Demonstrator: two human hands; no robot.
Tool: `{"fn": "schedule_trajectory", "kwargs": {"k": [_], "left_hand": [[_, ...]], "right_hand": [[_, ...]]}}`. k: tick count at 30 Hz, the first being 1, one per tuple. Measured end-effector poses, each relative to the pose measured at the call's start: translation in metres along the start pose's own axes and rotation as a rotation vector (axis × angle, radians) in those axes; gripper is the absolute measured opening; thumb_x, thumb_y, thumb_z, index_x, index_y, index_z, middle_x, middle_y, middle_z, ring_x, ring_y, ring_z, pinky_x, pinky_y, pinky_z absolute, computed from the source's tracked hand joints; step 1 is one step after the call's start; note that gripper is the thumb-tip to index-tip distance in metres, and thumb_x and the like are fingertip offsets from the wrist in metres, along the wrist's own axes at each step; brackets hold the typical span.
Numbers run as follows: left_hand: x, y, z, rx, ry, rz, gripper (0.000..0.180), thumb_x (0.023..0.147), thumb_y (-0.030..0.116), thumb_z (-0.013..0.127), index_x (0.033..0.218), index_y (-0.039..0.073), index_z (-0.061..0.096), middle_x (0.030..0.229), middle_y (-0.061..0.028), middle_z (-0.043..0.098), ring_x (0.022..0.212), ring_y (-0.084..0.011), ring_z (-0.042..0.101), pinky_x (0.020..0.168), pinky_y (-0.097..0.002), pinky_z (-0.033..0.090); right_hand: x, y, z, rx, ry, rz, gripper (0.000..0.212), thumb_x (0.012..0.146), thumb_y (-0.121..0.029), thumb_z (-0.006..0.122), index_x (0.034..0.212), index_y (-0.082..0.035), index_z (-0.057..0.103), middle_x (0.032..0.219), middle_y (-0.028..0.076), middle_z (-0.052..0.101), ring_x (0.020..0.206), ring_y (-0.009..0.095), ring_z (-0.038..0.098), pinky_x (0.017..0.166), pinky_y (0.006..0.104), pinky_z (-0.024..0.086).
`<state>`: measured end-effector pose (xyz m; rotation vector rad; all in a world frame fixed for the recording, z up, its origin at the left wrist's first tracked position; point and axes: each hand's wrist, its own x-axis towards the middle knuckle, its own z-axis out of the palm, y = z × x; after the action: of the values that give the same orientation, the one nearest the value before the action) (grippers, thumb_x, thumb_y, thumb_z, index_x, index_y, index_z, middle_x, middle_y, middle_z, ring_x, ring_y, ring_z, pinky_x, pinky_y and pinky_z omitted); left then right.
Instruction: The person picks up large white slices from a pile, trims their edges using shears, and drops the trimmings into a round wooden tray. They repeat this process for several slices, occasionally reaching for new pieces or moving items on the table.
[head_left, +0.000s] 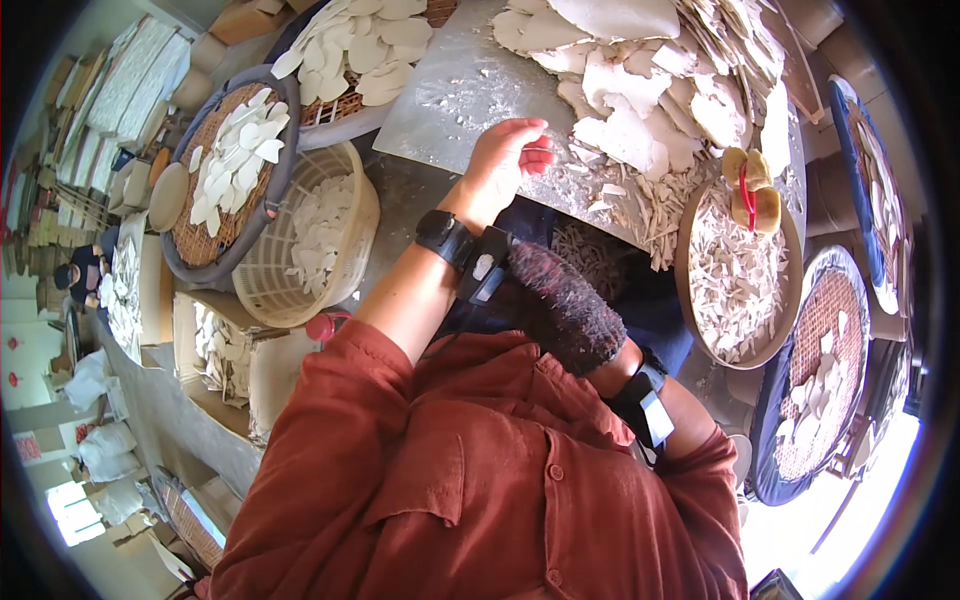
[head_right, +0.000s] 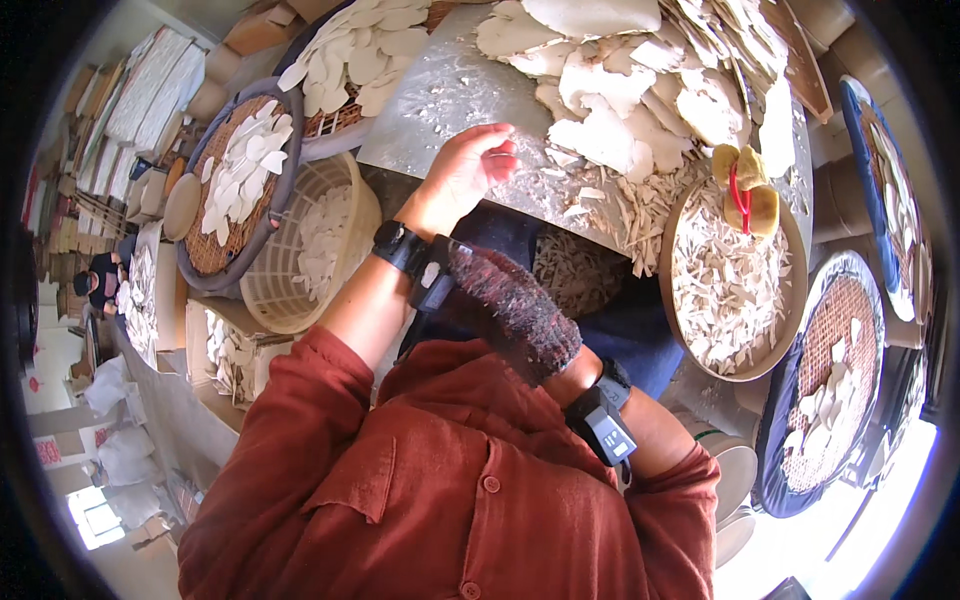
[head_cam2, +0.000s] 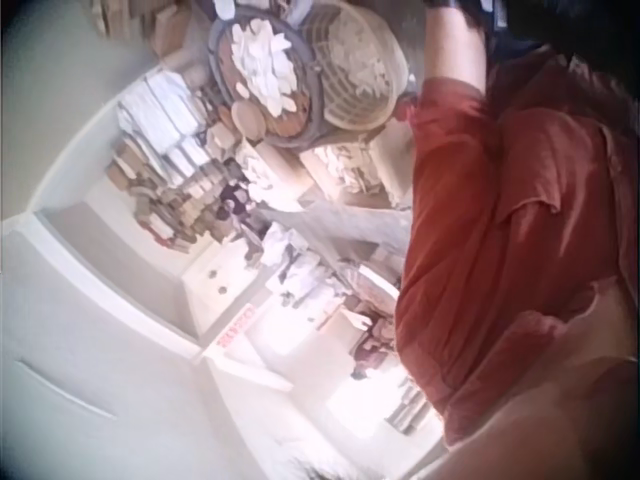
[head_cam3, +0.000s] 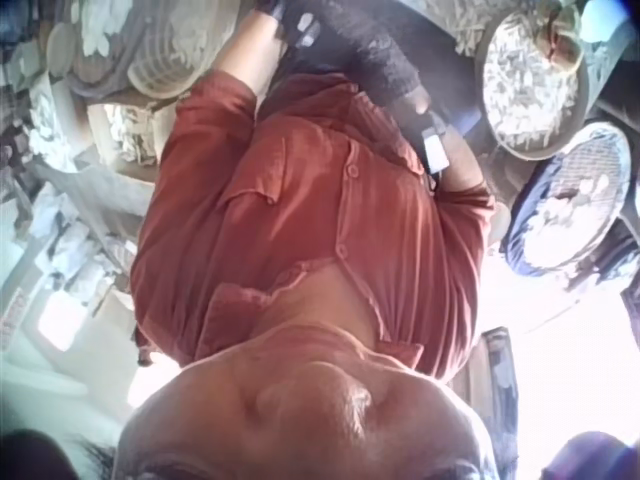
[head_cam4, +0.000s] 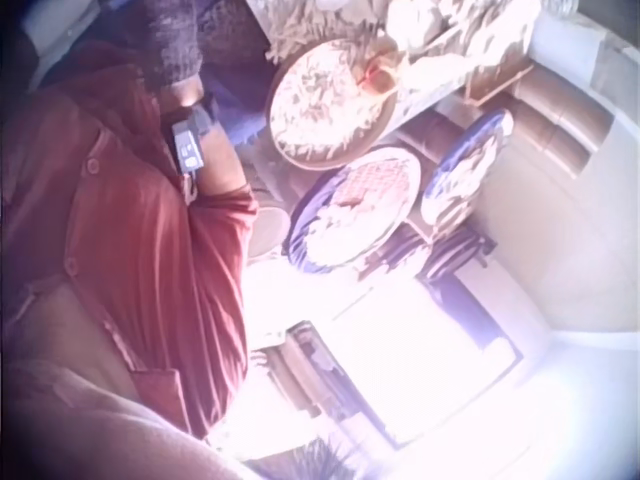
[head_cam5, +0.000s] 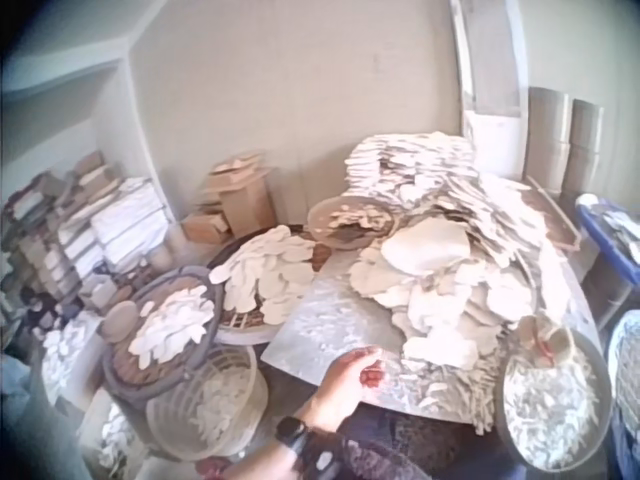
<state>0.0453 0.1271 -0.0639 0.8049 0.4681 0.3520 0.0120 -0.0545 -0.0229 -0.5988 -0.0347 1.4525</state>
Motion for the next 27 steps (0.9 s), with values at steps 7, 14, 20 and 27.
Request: {"fn": "schedule_trajectory", "kwargs": {"k": [7,14,20,27], "left_hand": [[0.003,-0.003,0.014,0.716,0.065,0.382,0.013,0.084,0.01,0.054,0.092,0.001,0.057,0.071,-0.0073,0.06,0.058,-0.0163,0.061,0.05,-0.0267,0.048],[-0.027,0.011,0.021,1.851,-0.424,0.83,0.015,0.08,0.01,0.057,0.094,0.01,0.059,0.078,-0.008,0.063,0.068,-0.0271,0.062,0.058,-0.0345,0.049],[-0.028,0.02,0.013,1.179,-0.313,0.245,0.012,0.085,0.006,0.055,0.096,0.005,0.06,0.073,-0.0017,0.06,0.062,-0.01,0.057,0.055,-0.0231,0.046],[-0.092,0.094,0.063,0.58,-0.305,0.33,0.015,0.089,0.007,0.048,0.101,0.002,0.054,0.075,-0.0064,0.058,0.065,-0.0149,0.057,0.06,-0.0267,0.046]], "right_hand": [[0.006,0.009,0.001,-0.091,-0.092,0.063,0.039,0.089,-0.032,0.054,0.111,0.0,0.052,0.096,0.014,0.062,0.088,0.025,0.062,0.084,0.0364,0.049],[0.008,0.017,0.02,0.389,-0.203,0.263,0.036,0.089,-0.035,0.052,0.107,-0.004,0.054,0.09,0.014,0.063,0.087,0.028,0.063,0.083,0.0398,0.049],[0.003,0.019,0.032,0.176,-0.175,0.221,0.033,0.087,-0.034,0.056,0.104,-0.006,0.055,0.091,0.007,0.059,0.082,0.017,0.058,0.073,0.0303,0.048],[-0.078,-0.066,0.038,-0.763,-0.01,-0.373,0.046,0.085,-0.014,0.058,0.124,0.005,0.04,0.115,0.014,0.054,0.106,0.02,0.054,0.087,0.0302,0.045]]}}
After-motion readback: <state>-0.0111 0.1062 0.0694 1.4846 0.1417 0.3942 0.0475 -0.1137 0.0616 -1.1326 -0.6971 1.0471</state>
